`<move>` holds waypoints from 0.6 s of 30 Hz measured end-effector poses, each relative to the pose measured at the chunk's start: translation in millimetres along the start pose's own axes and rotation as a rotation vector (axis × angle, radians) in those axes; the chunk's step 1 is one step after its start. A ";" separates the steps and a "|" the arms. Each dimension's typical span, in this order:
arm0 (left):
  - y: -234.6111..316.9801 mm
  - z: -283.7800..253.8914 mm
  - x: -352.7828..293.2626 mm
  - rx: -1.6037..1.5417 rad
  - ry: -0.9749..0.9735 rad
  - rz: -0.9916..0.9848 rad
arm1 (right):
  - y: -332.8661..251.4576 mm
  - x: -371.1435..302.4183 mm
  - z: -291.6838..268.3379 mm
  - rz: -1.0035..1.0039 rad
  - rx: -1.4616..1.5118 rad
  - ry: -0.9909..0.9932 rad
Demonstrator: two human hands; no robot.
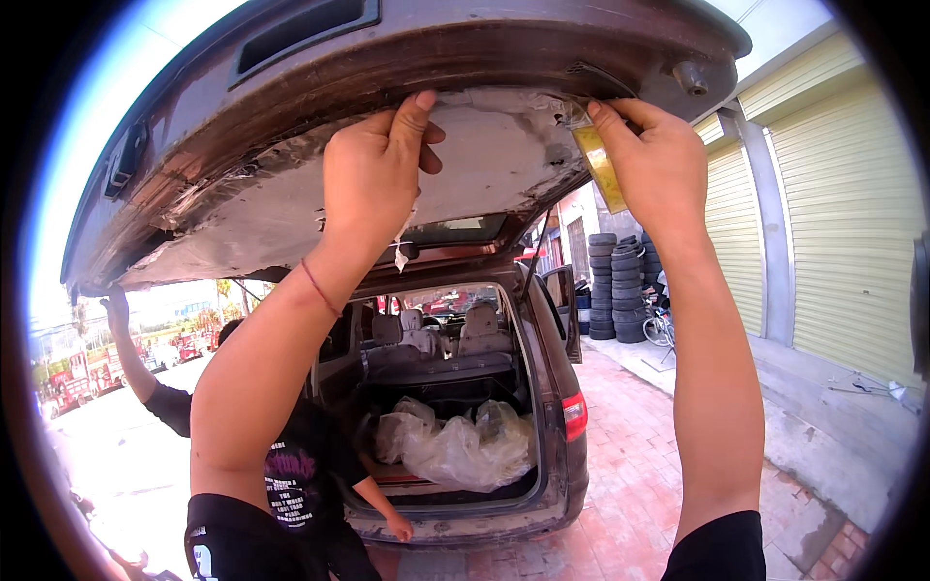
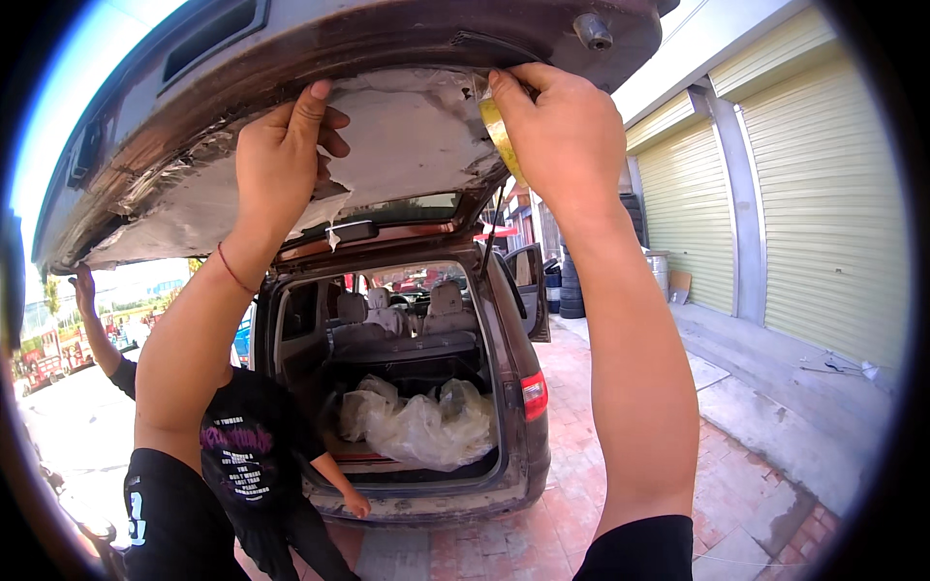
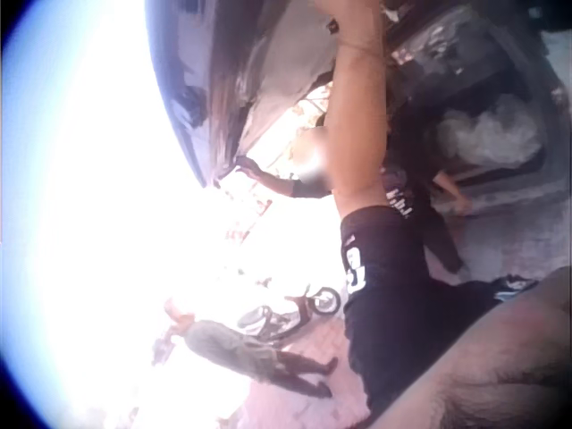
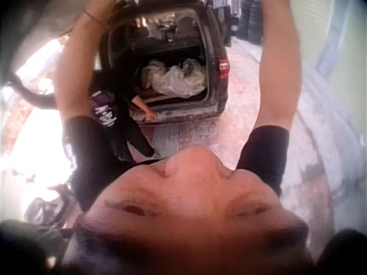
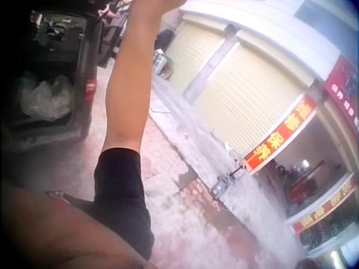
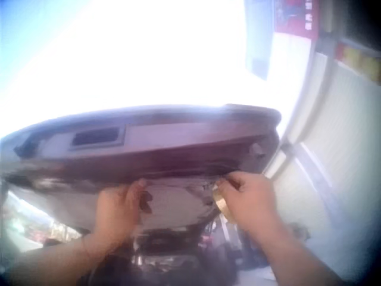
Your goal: The person applies yellow tape to the underside of an open car trunk lid, smoothing it along the edges and seams. The person then picks up a black plastic trunk liner panel, aligns it, and prepares to install it into the trunk.
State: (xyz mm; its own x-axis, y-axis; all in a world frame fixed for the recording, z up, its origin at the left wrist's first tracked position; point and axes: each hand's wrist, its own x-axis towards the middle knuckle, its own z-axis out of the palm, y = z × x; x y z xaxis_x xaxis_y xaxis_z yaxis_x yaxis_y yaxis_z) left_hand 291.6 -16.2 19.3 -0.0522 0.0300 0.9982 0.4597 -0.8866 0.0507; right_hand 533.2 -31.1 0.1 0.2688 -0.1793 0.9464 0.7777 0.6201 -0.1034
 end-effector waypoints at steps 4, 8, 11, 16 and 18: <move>-18.1 8.7 -7.1 -0.087 0.113 0.167 | -2.3 3.7 -0.5 0.007 -0.018 0.005; 31.5 62.5 5.4 0.486 -0.045 0.597 | 4.7 4.7 -2.4 0.001 0.075 -0.019; 39.6 83.7 21.9 0.555 -0.052 0.520 | 8.5 2.6 0.3 -0.128 0.021 0.020; 42.5 88.0 21.6 0.678 -0.062 0.569 | -0.1 -1.0 0.6 -0.125 -0.173 0.049; 42.1 88.4 22.4 0.671 -0.060 0.602 | -2.1 -0.8 0.1 -0.131 -0.210 0.073</move>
State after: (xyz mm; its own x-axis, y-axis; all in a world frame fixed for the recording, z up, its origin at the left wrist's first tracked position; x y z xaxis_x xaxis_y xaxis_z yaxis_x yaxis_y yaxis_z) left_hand 388.1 -12.1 46.7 0.4024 -0.3112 0.8609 0.8158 -0.3047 -0.4915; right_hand 531.4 -32.2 -0.4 0.1919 -0.3070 0.9322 0.9074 0.4173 -0.0493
